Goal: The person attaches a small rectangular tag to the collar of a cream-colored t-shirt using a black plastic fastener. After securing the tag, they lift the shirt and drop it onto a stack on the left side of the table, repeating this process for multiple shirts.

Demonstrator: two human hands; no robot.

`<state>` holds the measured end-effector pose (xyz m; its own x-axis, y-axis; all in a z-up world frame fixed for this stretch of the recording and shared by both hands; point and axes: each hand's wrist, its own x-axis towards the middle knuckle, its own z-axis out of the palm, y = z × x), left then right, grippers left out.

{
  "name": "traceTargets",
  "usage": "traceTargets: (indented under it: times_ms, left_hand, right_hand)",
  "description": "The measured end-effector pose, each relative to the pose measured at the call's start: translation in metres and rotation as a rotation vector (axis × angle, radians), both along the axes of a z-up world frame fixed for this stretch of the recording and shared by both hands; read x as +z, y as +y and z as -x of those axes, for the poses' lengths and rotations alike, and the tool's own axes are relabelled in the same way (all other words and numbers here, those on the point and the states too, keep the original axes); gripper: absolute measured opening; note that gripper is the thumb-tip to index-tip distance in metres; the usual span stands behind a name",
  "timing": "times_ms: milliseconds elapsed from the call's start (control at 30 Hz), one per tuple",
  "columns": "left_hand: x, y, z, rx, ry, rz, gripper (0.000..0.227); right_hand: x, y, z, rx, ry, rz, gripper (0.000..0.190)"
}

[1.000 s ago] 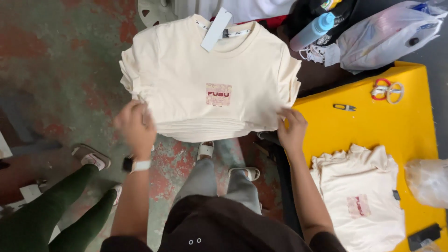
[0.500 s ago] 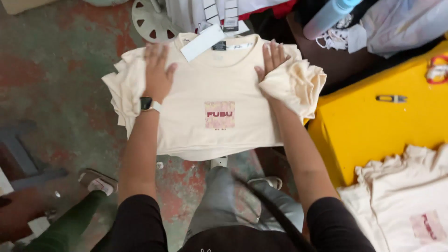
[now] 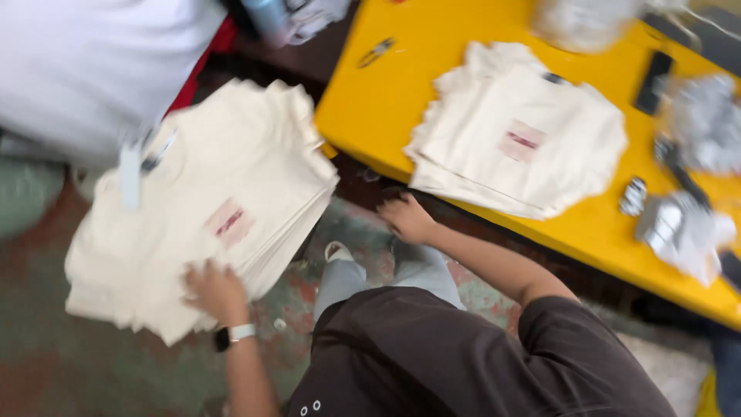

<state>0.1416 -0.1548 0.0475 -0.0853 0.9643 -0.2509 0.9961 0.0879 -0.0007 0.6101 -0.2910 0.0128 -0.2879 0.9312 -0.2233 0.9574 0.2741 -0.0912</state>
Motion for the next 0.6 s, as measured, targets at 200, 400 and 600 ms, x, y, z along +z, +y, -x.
traceTargets:
  times_ms: [200,400,600]
  left_hand:
    - [0.072,-0.006,-0.323,-0.950,-0.872,0.075,0.040]
    - [0.019,0.027,-0.500,-1.355,-0.413,-0.038,0.031]
    - [0.153,0.091,-0.612,-1.184,-0.719,-0.157,0.022]
  right_hand:
    - [0.066,-0.172,-0.091,-0.874,0.323,-0.423,0.020]
    - [0.092,-0.168,-0.153,-1.174,0.437,-0.589,0.028]
    - [0.048,-0.137,-0.276,-1.229,0.090,-0.301,0.068]
